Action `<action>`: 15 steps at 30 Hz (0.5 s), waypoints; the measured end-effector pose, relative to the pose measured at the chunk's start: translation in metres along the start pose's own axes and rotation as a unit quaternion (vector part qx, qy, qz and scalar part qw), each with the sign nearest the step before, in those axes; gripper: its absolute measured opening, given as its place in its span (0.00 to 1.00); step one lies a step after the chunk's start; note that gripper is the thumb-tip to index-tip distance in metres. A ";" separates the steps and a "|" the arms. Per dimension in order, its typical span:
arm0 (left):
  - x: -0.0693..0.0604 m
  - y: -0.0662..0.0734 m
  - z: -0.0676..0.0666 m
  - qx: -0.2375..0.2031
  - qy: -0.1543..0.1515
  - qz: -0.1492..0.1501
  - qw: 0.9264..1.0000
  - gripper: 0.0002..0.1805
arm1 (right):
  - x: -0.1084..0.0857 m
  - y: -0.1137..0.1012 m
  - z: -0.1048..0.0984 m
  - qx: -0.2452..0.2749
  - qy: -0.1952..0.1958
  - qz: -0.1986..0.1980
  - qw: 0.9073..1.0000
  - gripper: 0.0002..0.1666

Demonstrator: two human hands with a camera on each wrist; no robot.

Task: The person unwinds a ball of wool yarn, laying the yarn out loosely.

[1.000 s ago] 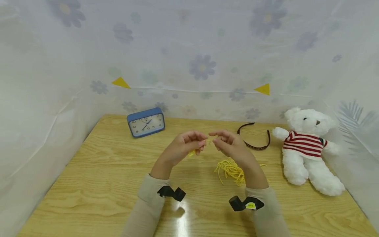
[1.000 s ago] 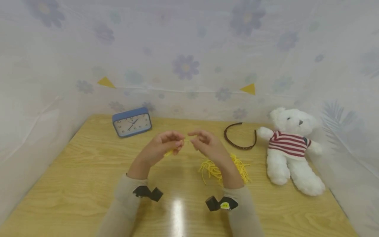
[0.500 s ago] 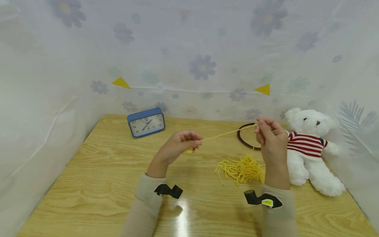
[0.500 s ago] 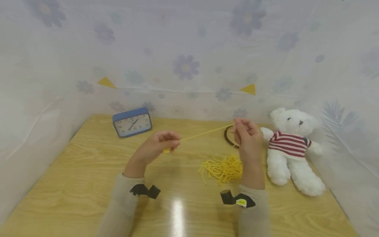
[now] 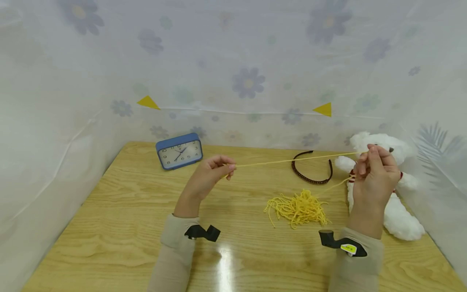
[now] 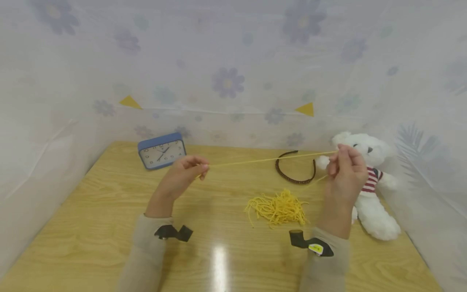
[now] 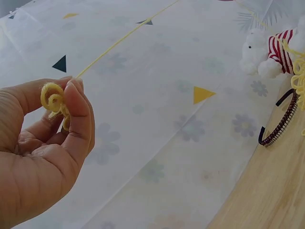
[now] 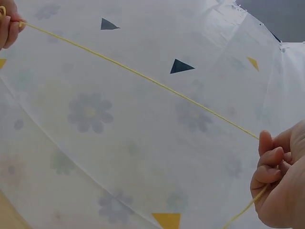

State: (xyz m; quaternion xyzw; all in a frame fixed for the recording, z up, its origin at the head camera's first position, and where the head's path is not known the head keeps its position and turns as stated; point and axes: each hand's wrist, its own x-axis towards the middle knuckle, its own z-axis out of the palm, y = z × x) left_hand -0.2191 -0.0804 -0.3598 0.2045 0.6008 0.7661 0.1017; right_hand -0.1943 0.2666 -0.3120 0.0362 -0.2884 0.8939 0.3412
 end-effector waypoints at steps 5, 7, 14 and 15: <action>0.000 0.002 0.003 -0.021 0.026 0.019 0.999 0.05 | 0.005 -0.002 -0.010 -0.116 -0.016 0.060 0.991 0.05; 0.001 0.002 0.005 -0.023 0.030 0.025 0.999 0.05 | 0.006 -0.003 -0.015 -0.186 -0.044 0.100 0.976 0.05; 0.003 -0.001 0.014 0.010 0.043 0.016 0.999 0.05 | 0.008 -0.001 -0.032 -0.554 -0.261 0.178 0.770 0.12; 0.004 -0.002 0.016 0.022 0.044 0.011 0.999 0.06 | 0.008 0.001 -0.032 -0.594 -0.293 0.177 0.728 0.14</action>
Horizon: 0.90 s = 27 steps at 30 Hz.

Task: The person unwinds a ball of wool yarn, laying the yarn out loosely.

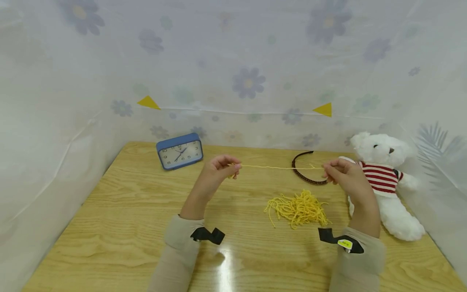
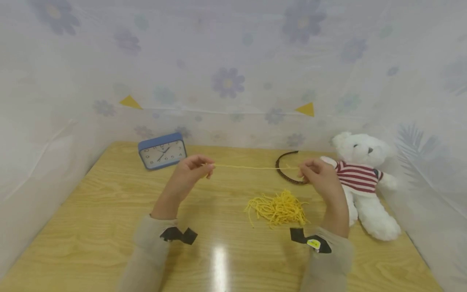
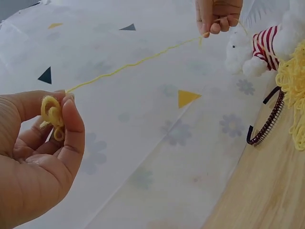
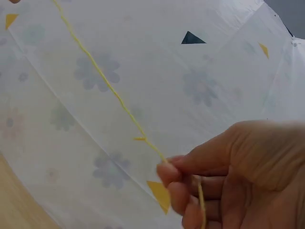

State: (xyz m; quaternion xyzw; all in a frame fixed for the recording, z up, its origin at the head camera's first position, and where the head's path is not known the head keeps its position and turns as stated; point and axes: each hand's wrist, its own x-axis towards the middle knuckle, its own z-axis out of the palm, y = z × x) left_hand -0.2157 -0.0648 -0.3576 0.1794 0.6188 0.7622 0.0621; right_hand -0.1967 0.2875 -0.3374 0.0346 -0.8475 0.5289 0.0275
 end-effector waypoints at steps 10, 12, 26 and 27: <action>0.000 -0.005 0.017 0.114 -0.057 0.031 0.991 0.10 | 0.009 -0.008 0.029 -0.158 -0.123 -0.044 0.979 0.19; -0.001 -0.005 0.021 0.115 -0.072 0.036 0.990 0.10 | 0.010 -0.013 0.038 -0.134 -0.126 -0.068 0.980 0.18; 0.000 -0.010 0.026 0.100 -0.089 0.053 0.990 0.11 | 0.006 -0.045 0.103 0.106 -0.252 -0.113 0.955 0.16; 0.000 -0.010 0.026 0.102 -0.086 0.053 0.990 0.11 | 0.006 -0.045 0.105 0.096 -0.239 -0.116 0.959 0.13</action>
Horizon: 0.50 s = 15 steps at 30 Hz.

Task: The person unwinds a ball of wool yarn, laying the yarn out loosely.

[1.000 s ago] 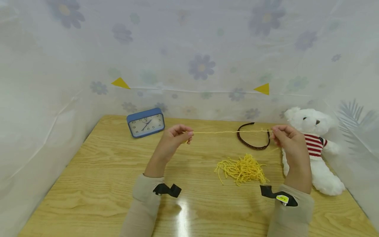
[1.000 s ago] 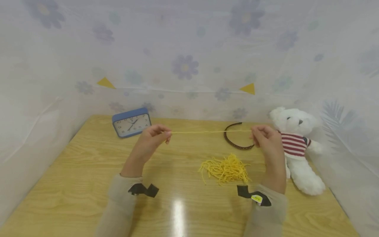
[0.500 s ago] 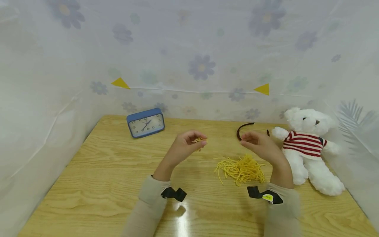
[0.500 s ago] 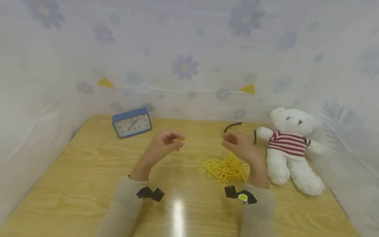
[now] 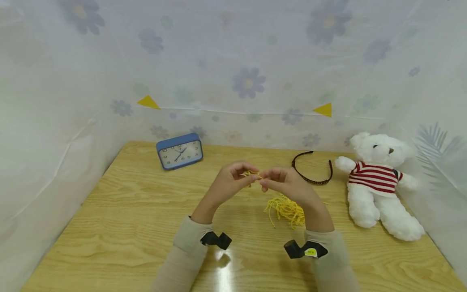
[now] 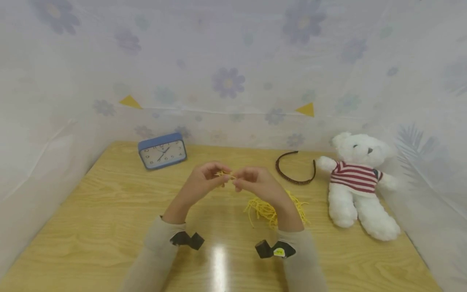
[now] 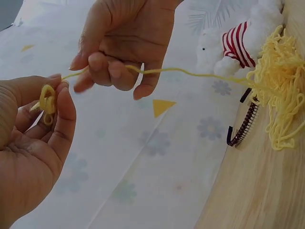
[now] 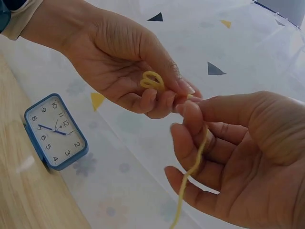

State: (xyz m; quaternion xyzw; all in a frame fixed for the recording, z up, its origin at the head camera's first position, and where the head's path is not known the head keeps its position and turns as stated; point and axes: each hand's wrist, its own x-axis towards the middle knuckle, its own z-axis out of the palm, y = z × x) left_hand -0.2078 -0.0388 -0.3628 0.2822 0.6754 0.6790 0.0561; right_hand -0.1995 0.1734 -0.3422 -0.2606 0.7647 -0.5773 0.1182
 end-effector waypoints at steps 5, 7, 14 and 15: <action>0.000 -0.001 -0.004 0.017 0.028 0.010 0.999 0.10 | -0.004 -0.003 -0.003 -0.002 0.076 0.001 0.997 0.08; 0.000 0.000 -0.008 0.024 0.045 0.013 0.999 0.10 | -0.008 -0.004 -0.008 0.024 0.116 -0.007 0.993 0.06; -0.004 0.001 -0.021 0.023 0.079 0.007 0.997 0.10 | -0.022 -0.007 -0.030 0.112 0.242 -0.083 0.960 0.06; -0.004 0.001 -0.022 0.024 0.082 0.006 0.996 0.10 | -0.025 -0.007 -0.034 0.114 0.254 -0.090 0.956 0.06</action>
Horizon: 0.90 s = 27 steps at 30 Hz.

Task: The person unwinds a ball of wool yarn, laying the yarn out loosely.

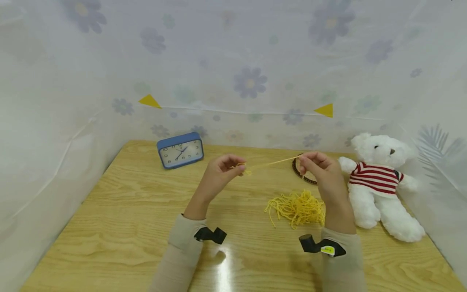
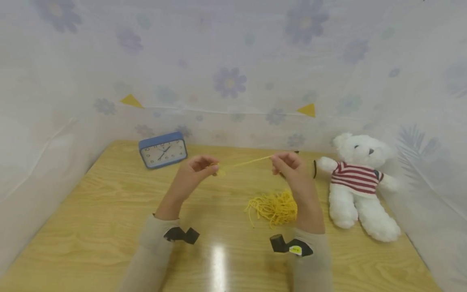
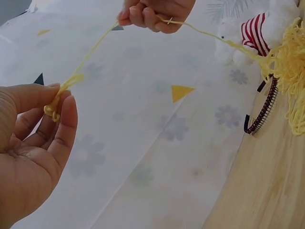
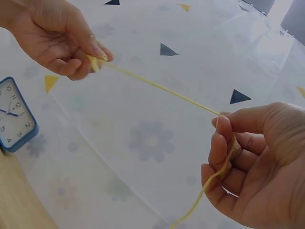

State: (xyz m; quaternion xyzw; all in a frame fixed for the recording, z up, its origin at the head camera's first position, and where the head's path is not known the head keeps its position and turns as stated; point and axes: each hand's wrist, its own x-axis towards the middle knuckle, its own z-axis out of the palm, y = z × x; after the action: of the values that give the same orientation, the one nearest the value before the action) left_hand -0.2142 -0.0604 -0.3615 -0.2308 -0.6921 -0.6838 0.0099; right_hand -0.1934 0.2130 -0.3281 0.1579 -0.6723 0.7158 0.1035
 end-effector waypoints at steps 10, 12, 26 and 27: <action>-0.001 0.000 -0.013 -0.032 0.037 -0.006 0.999 0.10 | -0.001 -0.013 -0.035 0.100 0.188 0.004 0.977 0.07; -0.001 0.000 -0.015 -0.032 0.042 0.004 0.999 0.10 | -0.001 -0.016 -0.041 0.143 0.238 -0.005 0.961 0.07; -0.002 0.003 -0.022 -0.068 0.064 0.018 0.995 0.08 | -0.008 -0.023 -0.078 0.274 0.367 -0.049 0.888 0.05; -0.002 0.003 -0.022 -0.069 0.063 0.019 0.995 0.08 | -0.008 -0.023 -0.079 0.253 0.364 -0.041 0.895 0.06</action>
State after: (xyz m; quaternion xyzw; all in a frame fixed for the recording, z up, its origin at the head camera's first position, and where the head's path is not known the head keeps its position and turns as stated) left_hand -0.2180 -0.0821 -0.3580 -0.2008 -0.6365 -0.7430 0.0503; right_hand -0.1844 0.2942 -0.3138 -0.0654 -0.3764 0.8642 0.3273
